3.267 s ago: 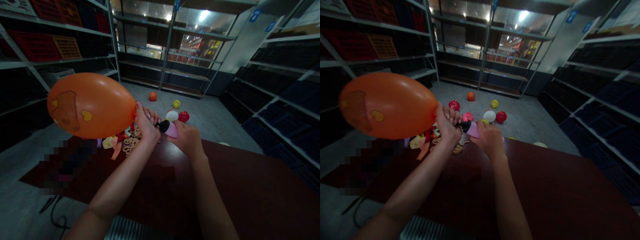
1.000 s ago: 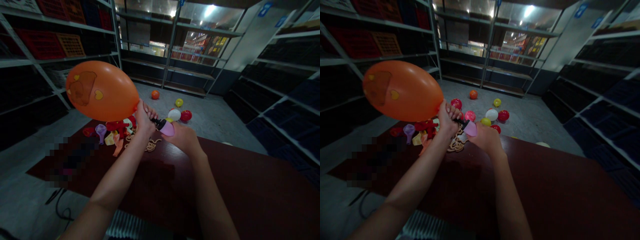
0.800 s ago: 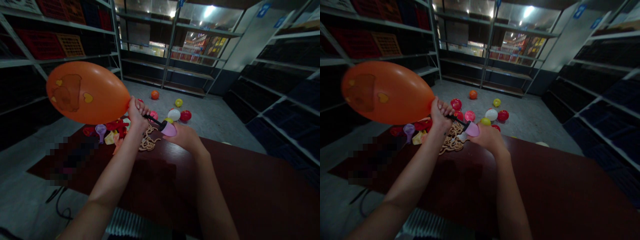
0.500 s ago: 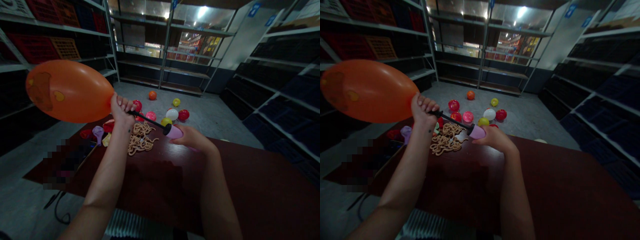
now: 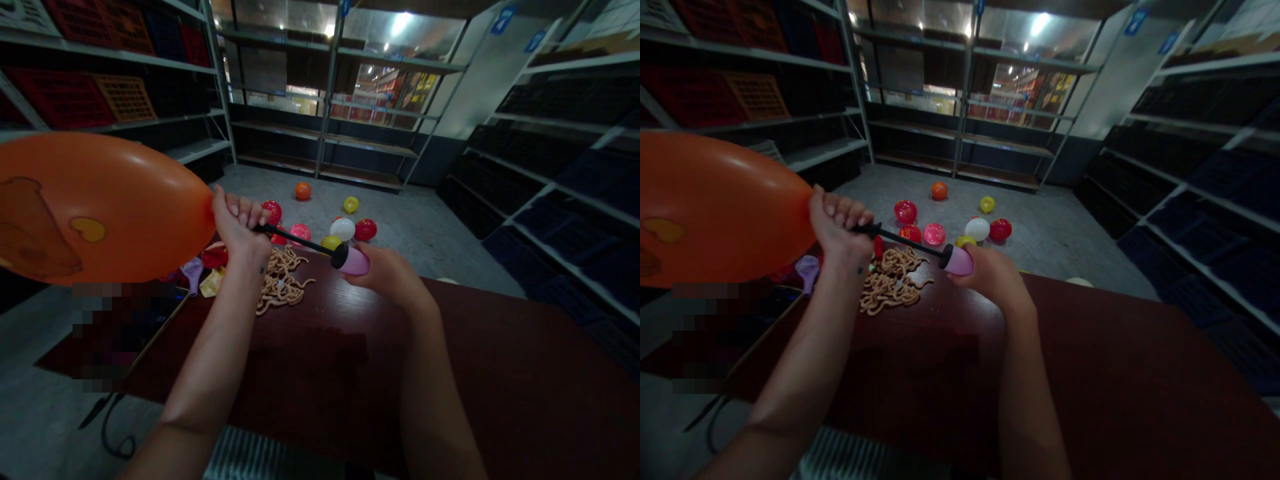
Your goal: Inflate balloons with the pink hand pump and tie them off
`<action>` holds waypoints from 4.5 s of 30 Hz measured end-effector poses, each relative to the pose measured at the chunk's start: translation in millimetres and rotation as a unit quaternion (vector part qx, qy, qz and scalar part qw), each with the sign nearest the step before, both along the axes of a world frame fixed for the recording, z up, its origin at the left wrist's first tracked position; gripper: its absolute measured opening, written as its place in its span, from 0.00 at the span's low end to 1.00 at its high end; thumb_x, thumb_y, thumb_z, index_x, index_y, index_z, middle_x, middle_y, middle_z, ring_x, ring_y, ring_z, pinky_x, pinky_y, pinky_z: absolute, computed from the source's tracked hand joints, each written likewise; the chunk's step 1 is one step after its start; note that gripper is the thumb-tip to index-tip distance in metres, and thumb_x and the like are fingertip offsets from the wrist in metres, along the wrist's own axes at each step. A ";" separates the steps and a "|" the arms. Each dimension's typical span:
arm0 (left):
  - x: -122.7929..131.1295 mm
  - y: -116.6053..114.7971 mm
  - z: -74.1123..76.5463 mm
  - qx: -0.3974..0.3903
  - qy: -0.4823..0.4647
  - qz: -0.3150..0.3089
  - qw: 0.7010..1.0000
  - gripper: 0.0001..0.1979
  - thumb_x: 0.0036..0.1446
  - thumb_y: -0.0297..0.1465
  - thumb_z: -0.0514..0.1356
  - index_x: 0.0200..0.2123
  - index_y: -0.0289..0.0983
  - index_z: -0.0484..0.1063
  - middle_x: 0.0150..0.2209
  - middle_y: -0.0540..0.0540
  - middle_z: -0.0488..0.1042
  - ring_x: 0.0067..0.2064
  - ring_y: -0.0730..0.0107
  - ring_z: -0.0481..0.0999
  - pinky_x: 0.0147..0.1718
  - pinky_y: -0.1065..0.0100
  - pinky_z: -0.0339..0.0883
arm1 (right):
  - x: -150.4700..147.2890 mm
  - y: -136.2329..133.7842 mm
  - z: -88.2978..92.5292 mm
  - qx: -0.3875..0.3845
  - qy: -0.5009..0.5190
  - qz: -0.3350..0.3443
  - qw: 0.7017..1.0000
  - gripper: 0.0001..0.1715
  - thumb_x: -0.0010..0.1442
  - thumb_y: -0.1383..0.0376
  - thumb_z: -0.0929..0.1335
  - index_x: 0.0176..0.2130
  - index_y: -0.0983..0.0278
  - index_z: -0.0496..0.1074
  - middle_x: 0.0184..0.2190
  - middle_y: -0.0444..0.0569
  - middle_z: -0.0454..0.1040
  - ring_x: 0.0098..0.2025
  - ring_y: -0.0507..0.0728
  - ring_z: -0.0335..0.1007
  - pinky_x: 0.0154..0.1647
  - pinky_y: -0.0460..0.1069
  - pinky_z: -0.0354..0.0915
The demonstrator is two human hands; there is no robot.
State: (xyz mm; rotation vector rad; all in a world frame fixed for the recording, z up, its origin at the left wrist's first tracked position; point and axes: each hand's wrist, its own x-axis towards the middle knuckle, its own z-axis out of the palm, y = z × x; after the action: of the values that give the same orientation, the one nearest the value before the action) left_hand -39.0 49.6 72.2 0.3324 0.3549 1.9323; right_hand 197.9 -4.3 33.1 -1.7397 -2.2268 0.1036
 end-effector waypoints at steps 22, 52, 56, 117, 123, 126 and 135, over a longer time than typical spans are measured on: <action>44.6 11.2 -33.6 -0.073 0.004 -0.099 0.992 0.28 0.69 0.36 0.57 0.19 0.38 0.48 0.13 0.58 0.45 0.13 0.79 0.47 0.15 0.73 0.46 | -63.6 1.2 -11.4 0.027 -0.057 -0.026 0.998 0.28 0.63 0.49 0.67 0.53 0.64 0.72 0.41 0.57 0.82 0.40 0.66 0.80 0.35 0.53 0.64; -11.8 -0.1 -0.8 0.006 0.008 -0.006 1.000 0.29 0.75 0.35 0.47 0.19 0.37 0.45 0.12 0.57 0.44 0.13 0.80 0.46 0.16 0.73 0.45 | 7.1 13.4 -17.4 -0.022 0.043 0.030 0.998 0.31 0.53 0.47 0.74 0.51 0.59 0.77 0.40 0.52 0.81 0.39 0.63 0.76 0.35 0.52 0.62; -4.1 2.0 -3.8 0.005 0.008 0.021 1.000 0.30 0.74 0.37 0.50 0.19 0.37 0.45 0.13 0.57 0.44 0.13 0.80 0.46 0.16 0.73 0.46 | 4.5 10.6 -13.3 0.017 0.020 0.003 1.000 0.28 0.55 0.49 0.72 0.51 0.57 0.76 0.40 0.51 0.82 0.38 0.63 0.77 0.33 0.52 0.60; 0.6 6.2 -5.7 -0.020 -0.002 0.023 1.000 0.29 0.74 0.38 0.51 0.20 0.38 0.47 0.13 0.57 0.44 0.14 0.79 0.45 0.15 0.73 0.46 | -12.8 9.4 -13.5 0.074 -0.026 0.010 0.997 0.25 0.60 0.47 0.69 0.50 0.58 0.75 0.41 0.51 0.82 0.39 0.63 0.77 0.35 0.53 0.62; 43.6 4.8 -27.1 -0.028 -0.005 -0.012 1.000 0.28 0.71 0.40 0.55 0.20 0.38 0.49 0.14 0.57 0.47 0.14 0.79 0.48 0.16 0.72 0.48 | -29.0 8.2 -14.5 0.096 -0.064 0.002 0.993 0.27 0.61 0.45 0.68 0.50 0.61 0.75 0.41 0.54 0.81 0.38 0.64 0.77 0.33 0.53 0.61; 61.9 4.3 -39.0 -0.036 -0.010 -0.047 0.998 0.27 0.71 0.37 0.55 0.20 0.38 0.49 0.14 0.57 0.47 0.14 0.78 0.48 0.16 0.71 0.48 | -36.2 7.0 -14.6 0.085 -0.087 -0.008 0.992 0.25 0.62 0.47 0.68 0.48 0.62 0.75 0.40 0.55 0.81 0.38 0.63 0.78 0.33 0.51 0.61; 53.6 19.7 -47.2 -0.107 -0.027 -0.113 0.987 0.25 0.71 0.30 0.50 0.20 0.38 0.48 0.13 0.58 0.46 0.13 0.79 0.47 0.16 0.73 0.46 | -49.1 7.3 -19.1 0.062 -0.091 -0.007 0.994 0.26 0.64 0.47 0.67 0.50 0.63 0.73 0.39 0.56 0.82 0.40 0.65 0.79 0.32 0.52 0.59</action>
State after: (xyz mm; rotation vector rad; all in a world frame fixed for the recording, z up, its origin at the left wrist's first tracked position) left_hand 14.6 69.3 25.1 0.1709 0.4651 1.6604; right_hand 148.8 3.0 14.0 -1.7587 -2.2904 -0.2002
